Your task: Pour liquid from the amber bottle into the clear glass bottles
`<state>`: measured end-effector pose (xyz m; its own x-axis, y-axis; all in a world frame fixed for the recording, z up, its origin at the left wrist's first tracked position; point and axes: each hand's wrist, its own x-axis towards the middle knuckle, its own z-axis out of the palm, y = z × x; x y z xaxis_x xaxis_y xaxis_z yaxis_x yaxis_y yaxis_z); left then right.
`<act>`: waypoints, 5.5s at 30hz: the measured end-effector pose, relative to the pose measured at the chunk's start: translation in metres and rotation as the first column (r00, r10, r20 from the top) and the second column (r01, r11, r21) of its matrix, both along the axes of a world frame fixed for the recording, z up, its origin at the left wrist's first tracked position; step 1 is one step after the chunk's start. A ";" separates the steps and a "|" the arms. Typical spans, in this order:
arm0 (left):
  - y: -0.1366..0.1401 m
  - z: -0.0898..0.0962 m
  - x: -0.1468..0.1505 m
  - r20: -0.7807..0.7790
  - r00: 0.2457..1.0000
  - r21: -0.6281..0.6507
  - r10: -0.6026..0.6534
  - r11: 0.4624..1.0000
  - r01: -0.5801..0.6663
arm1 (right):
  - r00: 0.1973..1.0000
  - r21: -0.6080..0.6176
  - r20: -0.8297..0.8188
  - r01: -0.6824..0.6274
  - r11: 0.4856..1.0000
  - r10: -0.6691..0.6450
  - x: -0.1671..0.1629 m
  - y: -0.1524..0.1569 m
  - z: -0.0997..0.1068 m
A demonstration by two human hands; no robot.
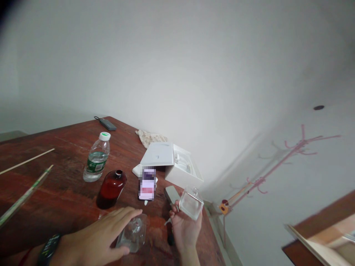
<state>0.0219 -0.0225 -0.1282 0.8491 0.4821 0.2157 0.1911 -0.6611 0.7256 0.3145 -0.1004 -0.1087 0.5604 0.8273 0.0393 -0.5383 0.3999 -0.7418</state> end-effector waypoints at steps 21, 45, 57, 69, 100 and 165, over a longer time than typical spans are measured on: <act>-0.004 0.006 -0.007 -0.044 0.999 -0.001 0.022 1.000 -0.022 | 0.999 -0.020 0.034 -0.010 1.000 0.010 -0.004 0.000 0.002; -0.002 0.008 -0.005 -0.048 0.999 -0.029 0.007 1.000 -0.009 | 1.000 -0.027 0.019 -0.005 1.000 0.006 -0.004 -0.001 0.003; -0.003 0.011 -0.005 -0.079 0.997 -0.027 0.008 1.000 -0.010 | 1.000 -0.027 0.018 -0.011 1.000 0.012 -0.004 -0.001 0.003; -0.003 0.018 -0.007 -0.152 0.988 -0.005 0.001 1.000 -0.002 | 1.000 -0.028 0.019 0.001 1.000 0.000 -0.004 -0.001 0.002; -0.003 0.015 -0.005 -0.114 0.993 -0.041 0.002 0.999 -0.007 | 0.999 -0.013 0.029 -0.022 1.000 0.022 -0.005 -0.001 0.003; -0.003 0.015 -0.005 -0.108 0.994 -0.022 0.008 1.000 -0.010 | 0.998 -0.008 0.055 -0.036 0.999 0.036 -0.003 -0.003 0.002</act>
